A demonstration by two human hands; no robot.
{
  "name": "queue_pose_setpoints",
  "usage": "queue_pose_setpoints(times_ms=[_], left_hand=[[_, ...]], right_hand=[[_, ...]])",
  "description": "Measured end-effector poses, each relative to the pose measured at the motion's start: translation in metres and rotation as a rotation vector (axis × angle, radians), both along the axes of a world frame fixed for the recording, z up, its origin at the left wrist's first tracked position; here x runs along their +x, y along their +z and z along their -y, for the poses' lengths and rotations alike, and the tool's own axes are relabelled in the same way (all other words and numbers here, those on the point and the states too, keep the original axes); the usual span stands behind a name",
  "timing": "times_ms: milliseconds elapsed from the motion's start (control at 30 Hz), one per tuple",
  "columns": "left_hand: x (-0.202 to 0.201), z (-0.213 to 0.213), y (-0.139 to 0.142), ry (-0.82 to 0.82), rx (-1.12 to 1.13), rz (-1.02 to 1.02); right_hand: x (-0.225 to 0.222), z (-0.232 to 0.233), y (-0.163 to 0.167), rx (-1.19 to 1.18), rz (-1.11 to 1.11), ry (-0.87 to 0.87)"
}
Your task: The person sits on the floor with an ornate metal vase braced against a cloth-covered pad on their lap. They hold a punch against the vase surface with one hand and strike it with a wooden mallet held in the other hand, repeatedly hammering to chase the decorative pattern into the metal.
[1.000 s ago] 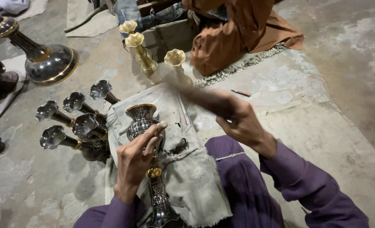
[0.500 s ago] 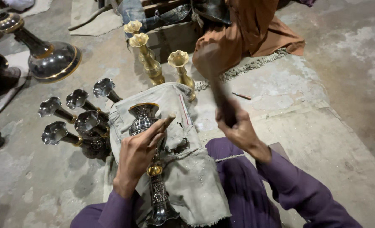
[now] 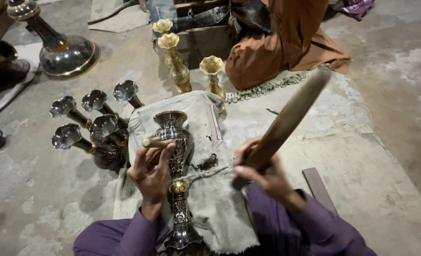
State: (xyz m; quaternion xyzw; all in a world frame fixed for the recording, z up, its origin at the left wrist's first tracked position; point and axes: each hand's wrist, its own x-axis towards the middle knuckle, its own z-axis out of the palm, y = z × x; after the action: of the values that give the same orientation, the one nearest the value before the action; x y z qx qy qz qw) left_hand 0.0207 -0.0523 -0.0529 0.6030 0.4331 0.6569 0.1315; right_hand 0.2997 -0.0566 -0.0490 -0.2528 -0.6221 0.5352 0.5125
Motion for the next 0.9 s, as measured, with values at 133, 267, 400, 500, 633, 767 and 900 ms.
queue_pose_setpoints(times_ms=[133, 267, 400, 500, 633, 767, 900], left_hand=[[0.005, -0.002, -0.005, 0.066, 0.070, -0.082], [0.006, 0.003, -0.007, 0.089, 0.081, -0.149], [0.007, 0.004, -0.015, 0.081, 0.090, -0.124], [0.004, 0.002, -0.022, 0.161, 0.048, -0.182], [0.000, 0.006, -0.027, 0.009, -0.032, -0.090], [0.000, 0.007, -0.029, -0.034, -0.035, -0.103], [0.004, 0.006, -0.025, 0.235, 0.049, -0.318]], right_hand=[[-0.029, -0.002, -0.020, -0.017, 0.222, 0.087], [-0.024, -0.012, -0.004, -0.047, 0.365, -0.023], [-0.002, -0.029, 0.044, 0.383, 0.609, -0.192], [0.012, -0.031, 0.081, 0.912, 0.776, -0.367], [0.015, -0.032, 0.115, 1.100, 0.902, -0.428], [0.014, -0.029, 0.137, 1.270, 1.077, -0.521], [0.013, -0.028, 0.149, 1.458, 1.288, -0.611]])
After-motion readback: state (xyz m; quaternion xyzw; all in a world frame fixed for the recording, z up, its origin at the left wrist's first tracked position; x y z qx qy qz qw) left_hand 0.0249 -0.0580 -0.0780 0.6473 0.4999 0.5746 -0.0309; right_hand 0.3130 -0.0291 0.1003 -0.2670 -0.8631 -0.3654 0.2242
